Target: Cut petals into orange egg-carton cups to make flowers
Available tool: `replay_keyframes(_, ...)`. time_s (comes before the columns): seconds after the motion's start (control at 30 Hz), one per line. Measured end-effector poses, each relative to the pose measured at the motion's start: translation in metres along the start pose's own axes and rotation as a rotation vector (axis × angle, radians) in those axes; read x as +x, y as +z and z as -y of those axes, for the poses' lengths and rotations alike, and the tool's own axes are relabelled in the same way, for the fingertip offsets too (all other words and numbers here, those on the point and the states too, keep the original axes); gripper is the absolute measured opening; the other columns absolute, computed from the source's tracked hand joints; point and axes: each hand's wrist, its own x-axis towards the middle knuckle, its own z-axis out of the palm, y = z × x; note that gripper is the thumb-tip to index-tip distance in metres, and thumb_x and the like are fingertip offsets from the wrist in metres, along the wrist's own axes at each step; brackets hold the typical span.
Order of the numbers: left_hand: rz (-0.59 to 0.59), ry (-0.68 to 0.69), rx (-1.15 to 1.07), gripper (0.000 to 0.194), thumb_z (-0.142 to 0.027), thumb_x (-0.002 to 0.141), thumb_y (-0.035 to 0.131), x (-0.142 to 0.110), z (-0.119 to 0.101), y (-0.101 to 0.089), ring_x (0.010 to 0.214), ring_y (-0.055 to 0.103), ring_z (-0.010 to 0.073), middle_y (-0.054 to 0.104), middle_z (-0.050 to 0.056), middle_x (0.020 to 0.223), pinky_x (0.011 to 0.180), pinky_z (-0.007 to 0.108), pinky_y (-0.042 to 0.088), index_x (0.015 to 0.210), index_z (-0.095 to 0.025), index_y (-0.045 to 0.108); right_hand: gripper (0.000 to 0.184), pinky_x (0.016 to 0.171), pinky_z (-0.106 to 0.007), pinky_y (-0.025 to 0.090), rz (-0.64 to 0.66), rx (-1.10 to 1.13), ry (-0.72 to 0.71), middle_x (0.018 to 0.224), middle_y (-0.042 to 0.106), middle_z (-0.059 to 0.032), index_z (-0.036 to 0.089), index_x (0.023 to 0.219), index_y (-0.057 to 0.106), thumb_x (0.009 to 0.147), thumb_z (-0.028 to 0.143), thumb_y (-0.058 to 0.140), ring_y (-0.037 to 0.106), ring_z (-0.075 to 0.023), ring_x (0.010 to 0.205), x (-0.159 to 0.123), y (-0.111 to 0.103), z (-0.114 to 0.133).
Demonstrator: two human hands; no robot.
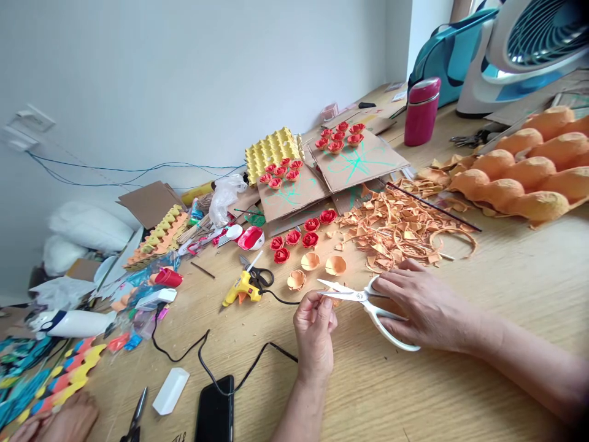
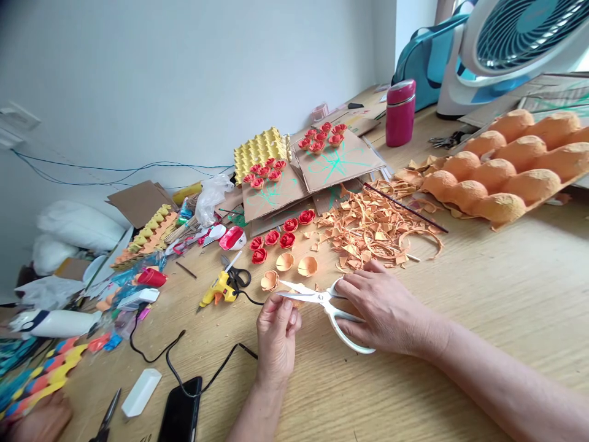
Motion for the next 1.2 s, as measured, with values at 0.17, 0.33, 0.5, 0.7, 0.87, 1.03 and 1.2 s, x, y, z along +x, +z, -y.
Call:
replay_keyframes(0.17, 0.015, 0.001, 0.014, 0.02, -0.034, 0.076, 0.077, -0.0002, 0.0007, 0.0, 0.049, 0.031, 0.002, 0.058, -0.003, 0.07, 0.044, 0.015, 0.024, 0.078, -0.017, 0.066, 0.022, 0.077, -0.039, 0.029, -0.013, -0.018, -0.005, 0.082, 0.066, -0.0042, 0.022, 0.087, 0.055, 0.09, 0.043, 0.053, 0.058, -0.0233, 0.072, -0.001, 0.0008, 0.0021)
replay_keyframes(0.33, 0.042, 0.019, 0.015, 0.017, -0.033, 0.078, 0.076, 0.0, 0.0025, -0.0027, 0.051, 0.032, 0.0028, 0.058, -0.003, 0.073, 0.045, 0.016, 0.024, 0.08, -0.018, 0.067, 0.025, 0.079, -0.041, 0.029, -0.032, -0.051, -0.025, 0.083, 0.066, -0.0053, 0.021, 0.089, 0.056, 0.092, 0.046, 0.05, 0.058, -0.024, 0.074, -0.0011, 0.0006, 0.0034)
replay_keyframes(0.5, 0.083, 0.017, 0.01, 0.015, -0.031, 0.078, 0.075, -0.0012, 0.0022, -0.003, 0.052, 0.033, 0.0038, 0.055, -0.004, 0.07, 0.045, 0.017, 0.024, 0.083, -0.02, 0.067, 0.026, 0.08, -0.042, 0.029, -0.036, -0.058, -0.029, 0.083, 0.065, -0.0053, 0.021, 0.089, 0.055, 0.092, 0.046, 0.049, 0.058, -0.0241, 0.074, -0.0015, 0.0005, 0.0046)
replay_keyframes(0.7, 0.122, -0.048, -0.016, 0.015, -0.029, 0.076, 0.077, -0.0027, 0.0002, -0.0005, 0.049, 0.033, 0.0031, 0.059, -0.002, 0.071, 0.044, 0.017, 0.023, 0.081, -0.019, 0.067, 0.027, 0.082, -0.042, 0.031, -0.034, -0.018, -0.028, 0.084, 0.064, -0.0047, 0.022, 0.091, 0.054, 0.091, 0.048, 0.051, 0.057, -0.0241, 0.075, -0.0029, 0.0009, 0.0045)
replay_keyframes(0.87, 0.136, -0.102, -0.037, 0.018, -0.03, 0.074, 0.079, -0.0036, -0.0009, 0.0011, 0.05, 0.035, 0.0035, 0.058, -0.002, 0.067, 0.044, 0.016, 0.022, 0.079, -0.019, 0.066, 0.029, 0.086, -0.044, 0.032, -0.027, -0.011, -0.034, 0.086, 0.062, -0.0057, 0.021, 0.094, 0.055, 0.09, 0.05, 0.05, 0.056, -0.0249, 0.078, -0.0025, 0.0001, 0.0048)
replay_keyframes(1.03, 0.138, -0.132, -0.05, 0.021, -0.03, 0.072, 0.08, -0.0043, -0.001, 0.001, 0.05, 0.035, 0.0034, 0.057, -0.003, 0.065, 0.044, 0.016, 0.023, 0.08, -0.018, 0.065, 0.031, 0.089, -0.046, 0.032, -0.039, 0.001, -0.041, 0.088, 0.062, -0.0068, 0.021, 0.095, 0.056, 0.088, 0.051, 0.053, 0.056, -0.0255, 0.08, -0.0025, 0.0003, 0.0051)
replay_keyframes(1.2, 0.142, -0.125, -0.044, 0.023, -0.031, 0.07, 0.082, -0.0038, -0.0012, 0.0003, 0.051, 0.036, 0.0035, 0.056, -0.003, 0.066, 0.044, 0.017, 0.024, 0.078, -0.018, 0.065, 0.031, 0.089, -0.047, 0.033, -0.045, 0.026, -0.055, 0.086, 0.061, -0.0067, 0.021, 0.094, 0.056, 0.089, 0.051, 0.051, 0.056, -0.0253, 0.079, -0.0029, -0.0019, 0.0059)
